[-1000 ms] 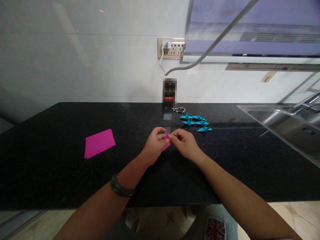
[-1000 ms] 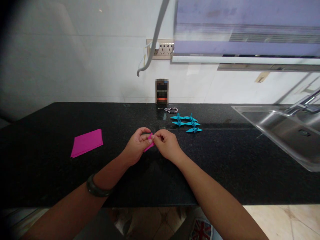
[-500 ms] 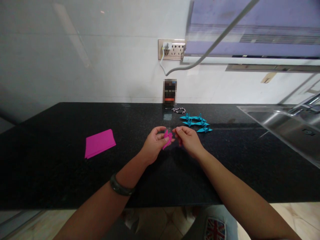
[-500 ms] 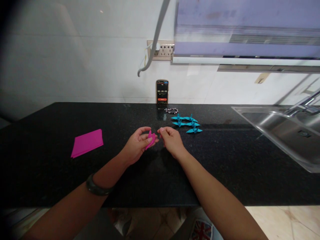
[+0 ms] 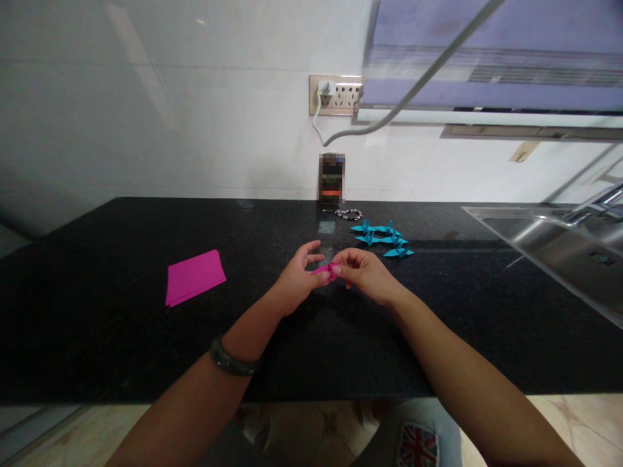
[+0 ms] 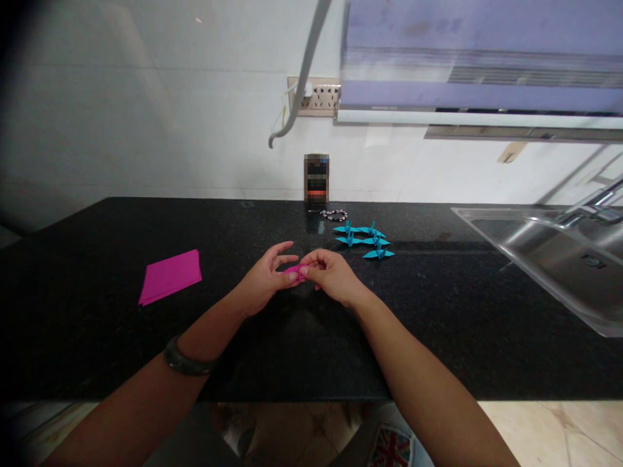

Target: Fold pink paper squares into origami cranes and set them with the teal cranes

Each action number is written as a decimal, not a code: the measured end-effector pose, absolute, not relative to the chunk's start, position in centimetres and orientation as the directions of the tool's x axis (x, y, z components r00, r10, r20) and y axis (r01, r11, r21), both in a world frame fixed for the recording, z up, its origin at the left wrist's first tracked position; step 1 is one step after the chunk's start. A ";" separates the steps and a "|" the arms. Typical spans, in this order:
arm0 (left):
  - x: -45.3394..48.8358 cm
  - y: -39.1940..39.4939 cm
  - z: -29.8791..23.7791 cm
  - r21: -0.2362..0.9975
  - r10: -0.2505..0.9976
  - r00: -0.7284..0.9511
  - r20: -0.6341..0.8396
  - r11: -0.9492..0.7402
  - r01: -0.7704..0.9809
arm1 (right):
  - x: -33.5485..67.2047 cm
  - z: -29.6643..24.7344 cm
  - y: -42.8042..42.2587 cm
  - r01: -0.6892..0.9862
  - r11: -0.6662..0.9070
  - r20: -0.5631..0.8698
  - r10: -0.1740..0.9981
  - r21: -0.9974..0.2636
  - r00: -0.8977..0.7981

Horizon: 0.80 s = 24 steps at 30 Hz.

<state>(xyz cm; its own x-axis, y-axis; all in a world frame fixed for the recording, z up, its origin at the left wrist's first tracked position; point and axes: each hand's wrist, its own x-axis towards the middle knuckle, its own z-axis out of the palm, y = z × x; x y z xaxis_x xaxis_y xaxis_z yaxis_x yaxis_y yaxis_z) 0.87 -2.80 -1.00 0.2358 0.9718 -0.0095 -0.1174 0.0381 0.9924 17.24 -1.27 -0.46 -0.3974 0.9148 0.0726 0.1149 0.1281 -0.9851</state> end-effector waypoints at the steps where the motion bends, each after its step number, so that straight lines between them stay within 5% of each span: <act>1: 0.8 -2.8 -1.0 0.995 0.973 0.229 -0.035 0.055 -0.081 | 17.2 -0.4 -1.3 0.091 0.127 0.081 0.915 -0.988 -0.394; 9: 0.1 -2.7 -0.6 0.990 0.889 0.444 -0.110 0.056 0.132 | 17.2 -0.4 -1.3 -0.003 0.063 0.059 0.917 -0.998 -0.395; 19: -0.3 -2.9 -0.4 0.979 0.845 0.528 -0.088 0.172 -0.112 | 17.5 0.1 -2.3 -0.079 -0.205 -0.101 0.736 -0.976 -0.669; 24: -0.2 -3.2 -0.1 0.926 0.791 0.605 -0.090 0.290 -0.242 | 17.1 -0.2 -2.8 -0.232 -0.267 -0.015 0.685 -0.935 -0.728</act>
<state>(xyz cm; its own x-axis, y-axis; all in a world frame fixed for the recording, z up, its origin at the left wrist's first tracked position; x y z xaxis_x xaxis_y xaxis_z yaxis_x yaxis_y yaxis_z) -0.24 -3.23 -0.07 0.6048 0.7913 -0.0896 -0.2422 0.2900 0.9259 17.14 -2.77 -0.19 -0.7284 0.6849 -0.0148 -0.2318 -0.2667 -0.9355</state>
